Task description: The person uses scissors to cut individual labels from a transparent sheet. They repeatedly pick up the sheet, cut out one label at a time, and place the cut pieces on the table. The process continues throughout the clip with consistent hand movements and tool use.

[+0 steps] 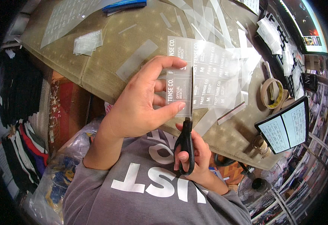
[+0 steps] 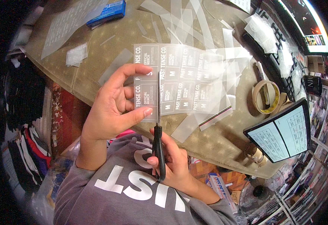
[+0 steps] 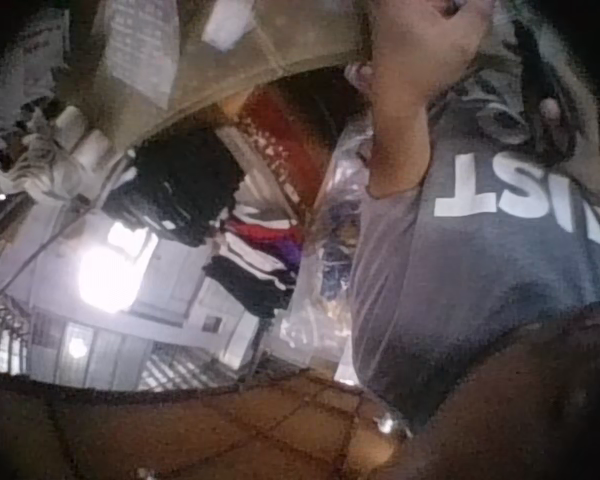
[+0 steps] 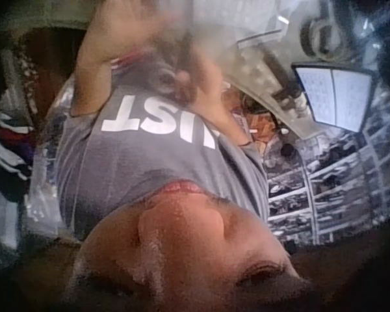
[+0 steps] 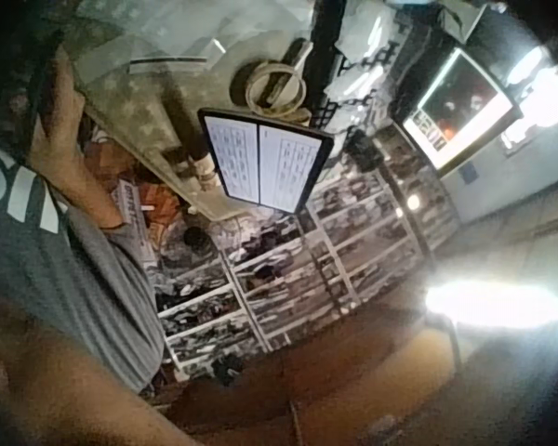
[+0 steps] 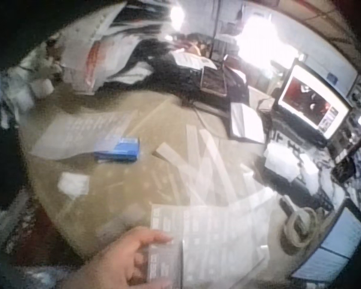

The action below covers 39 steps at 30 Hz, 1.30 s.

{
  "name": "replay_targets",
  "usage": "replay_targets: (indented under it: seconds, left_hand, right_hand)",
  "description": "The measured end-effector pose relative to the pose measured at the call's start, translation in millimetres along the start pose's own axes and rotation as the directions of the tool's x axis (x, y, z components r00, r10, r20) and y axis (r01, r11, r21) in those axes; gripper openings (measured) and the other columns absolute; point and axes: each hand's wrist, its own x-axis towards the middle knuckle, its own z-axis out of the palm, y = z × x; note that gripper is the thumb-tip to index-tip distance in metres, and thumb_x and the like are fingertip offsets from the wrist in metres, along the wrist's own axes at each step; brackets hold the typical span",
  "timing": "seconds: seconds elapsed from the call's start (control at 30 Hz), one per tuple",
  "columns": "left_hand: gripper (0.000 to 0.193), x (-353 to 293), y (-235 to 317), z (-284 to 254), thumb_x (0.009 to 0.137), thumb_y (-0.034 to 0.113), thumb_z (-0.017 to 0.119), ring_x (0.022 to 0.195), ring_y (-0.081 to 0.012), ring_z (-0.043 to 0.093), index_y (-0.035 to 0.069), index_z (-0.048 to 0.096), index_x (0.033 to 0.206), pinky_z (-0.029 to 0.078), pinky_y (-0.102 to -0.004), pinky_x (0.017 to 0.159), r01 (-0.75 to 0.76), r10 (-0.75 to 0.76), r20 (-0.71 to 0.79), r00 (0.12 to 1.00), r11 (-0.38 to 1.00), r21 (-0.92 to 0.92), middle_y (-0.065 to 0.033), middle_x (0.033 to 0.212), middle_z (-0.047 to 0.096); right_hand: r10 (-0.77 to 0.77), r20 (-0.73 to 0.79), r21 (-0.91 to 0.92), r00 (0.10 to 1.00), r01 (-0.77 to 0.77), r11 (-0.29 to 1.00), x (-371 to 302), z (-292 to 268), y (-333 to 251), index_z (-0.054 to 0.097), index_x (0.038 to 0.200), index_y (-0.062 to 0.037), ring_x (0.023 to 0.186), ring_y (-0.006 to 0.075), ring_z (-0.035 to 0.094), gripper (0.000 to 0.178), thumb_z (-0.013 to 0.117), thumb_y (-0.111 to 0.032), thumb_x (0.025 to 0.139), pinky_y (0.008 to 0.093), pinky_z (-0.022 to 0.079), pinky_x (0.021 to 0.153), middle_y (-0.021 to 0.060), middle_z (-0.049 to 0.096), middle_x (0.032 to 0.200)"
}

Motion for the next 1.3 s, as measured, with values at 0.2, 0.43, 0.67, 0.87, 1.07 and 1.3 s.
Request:
replay_targets:
  seconds: [0.2,0.43,0.67,0.87,1.07,1.3]
  left_hand:
    - [0.062,-0.4,2.1,-0.5,0.076,-0.014,0.058,0.104,-0.0186,0.059,-0.002,0.035,0.131,0.053,-0.0254,0.082,0.001,-0.001,-0.003,1.0,1.0,0.013,-0.014,0.118,0.051]
    - [0.062,-3.3,6.1,2.1,0.076,-0.015,0.059,0.105,-0.0185,0.059,-0.001,0.035,0.132,0.052,-0.0247,0.081,0.044,-0.044,0.023,0.999,0.999,-0.025,-0.0146,0.124,0.047]
    - [0.061,-1.9,3.5,-0.2,0.077,-0.014,0.058,0.103,-0.0178,0.06,-0.001,0.034,0.132,0.053,-0.0237,0.078,-0.003,0.001,0.048,0.999,0.999,0.036,-0.0136,0.116,0.052]
    - [0.054,-5.9,-0.9,3.2,0.077,-0.013,0.058,0.101,-0.0206,0.061,-0.002,0.039,0.127,0.058,-0.0236,0.07,-0.023,0.025,0.091,0.996,0.999,-0.023,-0.012,0.123,0.039]
    - [0.054,-5.7,-1.3,2.1,0.076,-0.011,0.059,0.093,-0.0153,0.06,-0.002,0.041,0.126,0.056,-0.0218,0.065,-0.032,0.023,0.123,0.992,0.997,0.074,-0.0102,0.122,0.042]
    - [0.048,0.8,17.8,-31.6,0.068,-0.005,0.053,0.082,-0.0162,0.055,0.0,0.054,0.115,0.048,-0.0306,0.076,-0.238,0.07,0.438,0.896,0.909,0.342,-0.0094,0.106,0.055]
  right_hand:
    - [0.003,-0.006,-0.019,1.0,-0.003,1.0,0.8,-2.2,-1.5,0.037,0.13,0.0111,0.045,0.0092,0.051,0.078,0.063,-0.047,0.085,0.0214,0.039,0.04,0.0048,0.053,0.059]
    - [-0.066,-0.032,-0.009,0.997,0.066,0.998,7.5,-5.7,-0.4,0.037,0.135,0.0069,0.05,0.0049,0.053,0.063,0.068,-0.018,0.086,0.0206,0.041,0.043,0.0005,0.056,0.064]
    - [-0.028,-0.044,-0.029,0.999,0.027,0.999,8.4,-5.2,-7.6,0.038,0.135,0.006,0.051,0.0052,0.053,0.059,0.066,-0.016,0.088,0.0208,0.041,0.043,0.0012,0.057,0.066]
    - [-0.048,-0.091,0.013,0.995,0.049,0.999,13.9,-4.4,-10.0,0.038,0.134,0.0059,0.051,0.0056,0.053,0.058,0.066,-0.015,0.088,0.02,0.041,0.043,0.0028,0.058,0.07]
    - [-0.027,-0.126,0.032,0.992,0.031,0.999,16.1,-4.5,-9.7,0.038,0.134,0.0054,0.051,0.0057,0.053,0.059,0.067,-0.018,0.088,0.02,0.041,0.042,0.0028,0.057,0.07]
    - [-0.144,-0.38,0.004,0.914,0.157,0.988,29.6,-27.6,-41.6,0.041,0.132,-0.0024,0.062,0.0101,0.06,0.068,0.078,-0.019,0.077,0.0223,0.047,0.053,0.0057,0.063,0.078]
